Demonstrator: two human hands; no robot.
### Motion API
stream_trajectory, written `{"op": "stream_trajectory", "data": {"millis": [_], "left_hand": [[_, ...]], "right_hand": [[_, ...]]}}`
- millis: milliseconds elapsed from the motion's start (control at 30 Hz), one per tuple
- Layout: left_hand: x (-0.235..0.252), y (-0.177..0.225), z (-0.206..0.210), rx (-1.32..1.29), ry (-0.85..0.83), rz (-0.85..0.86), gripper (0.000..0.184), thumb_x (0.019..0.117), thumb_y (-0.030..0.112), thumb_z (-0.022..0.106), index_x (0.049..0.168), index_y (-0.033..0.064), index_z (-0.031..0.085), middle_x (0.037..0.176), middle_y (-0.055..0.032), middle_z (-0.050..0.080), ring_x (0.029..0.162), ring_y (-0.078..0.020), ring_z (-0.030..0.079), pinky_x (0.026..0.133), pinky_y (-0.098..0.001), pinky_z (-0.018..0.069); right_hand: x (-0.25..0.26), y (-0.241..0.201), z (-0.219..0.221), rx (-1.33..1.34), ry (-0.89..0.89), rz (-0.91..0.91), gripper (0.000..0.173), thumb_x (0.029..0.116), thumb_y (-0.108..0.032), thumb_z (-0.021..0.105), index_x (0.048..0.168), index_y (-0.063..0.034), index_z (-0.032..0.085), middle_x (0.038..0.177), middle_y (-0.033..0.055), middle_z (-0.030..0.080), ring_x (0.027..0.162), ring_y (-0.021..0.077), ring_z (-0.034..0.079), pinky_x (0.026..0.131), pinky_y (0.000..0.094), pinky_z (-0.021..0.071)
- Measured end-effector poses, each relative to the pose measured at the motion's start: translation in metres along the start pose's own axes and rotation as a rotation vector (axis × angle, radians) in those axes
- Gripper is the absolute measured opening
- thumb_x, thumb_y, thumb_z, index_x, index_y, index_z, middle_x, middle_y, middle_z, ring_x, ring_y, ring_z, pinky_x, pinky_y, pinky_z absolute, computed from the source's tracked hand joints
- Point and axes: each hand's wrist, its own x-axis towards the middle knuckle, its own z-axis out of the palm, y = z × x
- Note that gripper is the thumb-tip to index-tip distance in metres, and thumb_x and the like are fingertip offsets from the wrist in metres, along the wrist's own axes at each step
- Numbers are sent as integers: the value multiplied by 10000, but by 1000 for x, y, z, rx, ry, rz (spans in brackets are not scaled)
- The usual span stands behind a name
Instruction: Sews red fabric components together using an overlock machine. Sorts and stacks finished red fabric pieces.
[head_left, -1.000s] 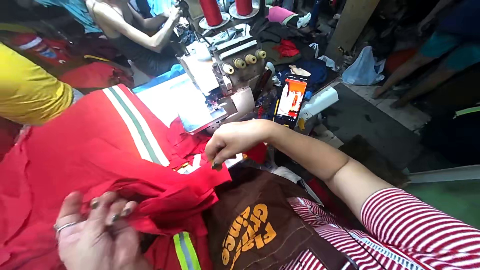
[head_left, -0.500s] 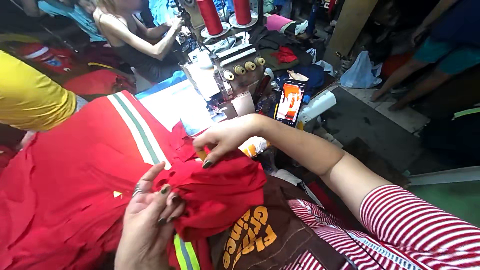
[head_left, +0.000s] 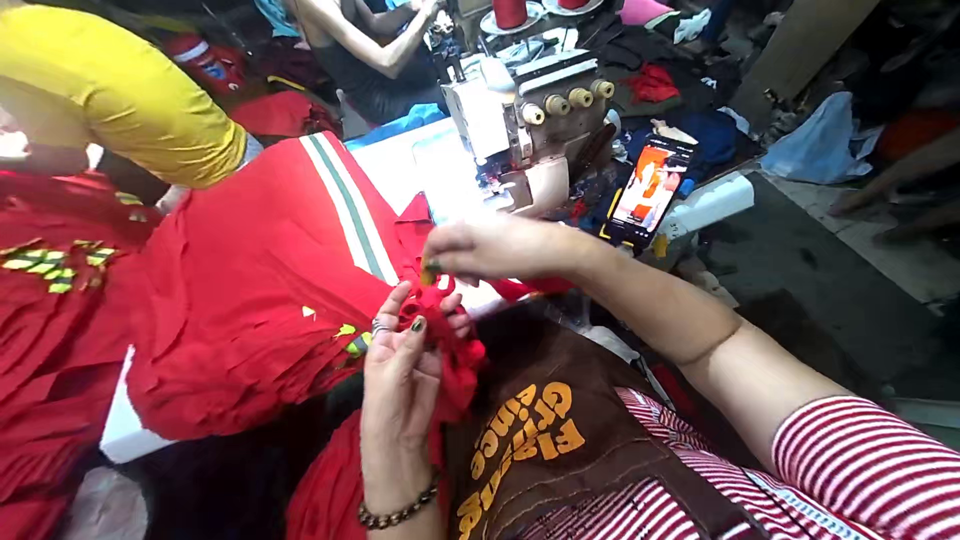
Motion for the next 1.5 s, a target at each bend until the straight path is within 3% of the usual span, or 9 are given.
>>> {"op": "stream_trajectory", "data": {"millis": [167, 300, 567, 800, 967, 1133, 1200, 1300, 1500], "left_hand": [[-4, -25, 12, -318, 133, 9, 302, 1068, 151, 486, 1355, 79, 552, 1119, -124, 731, 1011, -215, 736, 874, -377, 622], [-3, -24, 2, -254, 256, 117, 292, 1039, -43, 366, 1217, 106, 543, 882, -54, 731, 800, -203, 749, 778, -376, 644], [-39, 50, -45, 145, 299, 464, 188, 1083, 59, 317, 1101, 112, 496, 625, 62, 580, 494, -27, 545, 472, -168, 475], [-34, -13, 3, 261, -74, -31, 569, 1001, 526, 547, 1433, 170, 445, 1224, 46, 693, 992, -106, 721, 777, -272, 629], [-43, -9, -15, 204, -84, -102, 480, 984, 310, 677, 1410, 225, 473, 1027, 48, 721, 570, -18, 604, 477, -183, 524], [-52, 15, -48, 130, -61, -43, 490, 1012, 252, 636, 1469, 253, 457, 909, 88, 695, 493, 23, 499, 416, -134, 414], [-52, 11, -52, 64, -22, -32, 501, 1013, 173, 620, 1475, 219, 433, 810, 86, 663, 513, 6, 519, 449, -143, 432], [-52, -10, -40, 25, 117, -34, 453, 1005, 67, 592, 1425, 191, 482, 1039, 28, 750, 703, -39, 670, 584, -173, 544], [-43, -28, -35, -128, 251, 110, 454, 977, -125, 426, 1373, 98, 427, 1178, -30, 722, 928, -148, 736, 794, -279, 622]], "right_hand": [[-31, -22, 54, -370, -150, -10, 217, 1051, -115, 504, 1169, -60, 678, 907, 134, 696, 855, 308, 698, 708, 514, 552], [-48, -10, 53, -298, -181, -18, 243, 1068, -151, 489, 1121, -36, 696, 882, 111, 696, 816, 254, 684, 716, 447, 543], [-74, 21, 21, -134, -152, -158, 170, 1002, -175, 623, 953, -66, 744, 788, 37, 693, 733, 142, 656, 658, 369, 510], [-42, -17, 42, -123, -255, -171, 170, 992, -144, 643, 1065, -30, 746, 943, 121, 729, 870, 264, 694, 768, 477, 523], [-33, 6, 35, -1, -232, -142, 268, 932, -150, 735, 1129, 22, 676, 827, 113, 663, 735, 183, 610, 671, 361, 485], [-42, 56, 15, 20, -218, -7, 178, 948, -150, 723, 932, 27, 711, 720, 88, 640, 646, 146, 598, 612, 335, 491], [-46, 59, 6, 79, -205, 35, 127, 966, -102, 690, 955, 21, 723, 728, 89, 657, 612, 142, 599, 568, 328, 491], [-43, 47, 18, 50, -155, -14, 111, 948, -93, 702, 918, 8, 736, 703, 65, 660, 610, 114, 605, 565, 300, 493], [-46, -10, 61, -322, -454, -74, 194, 1006, -190, 631, 1016, -17, 719, 880, 151, 688, 872, 336, 679, 727, 547, 506]]}}
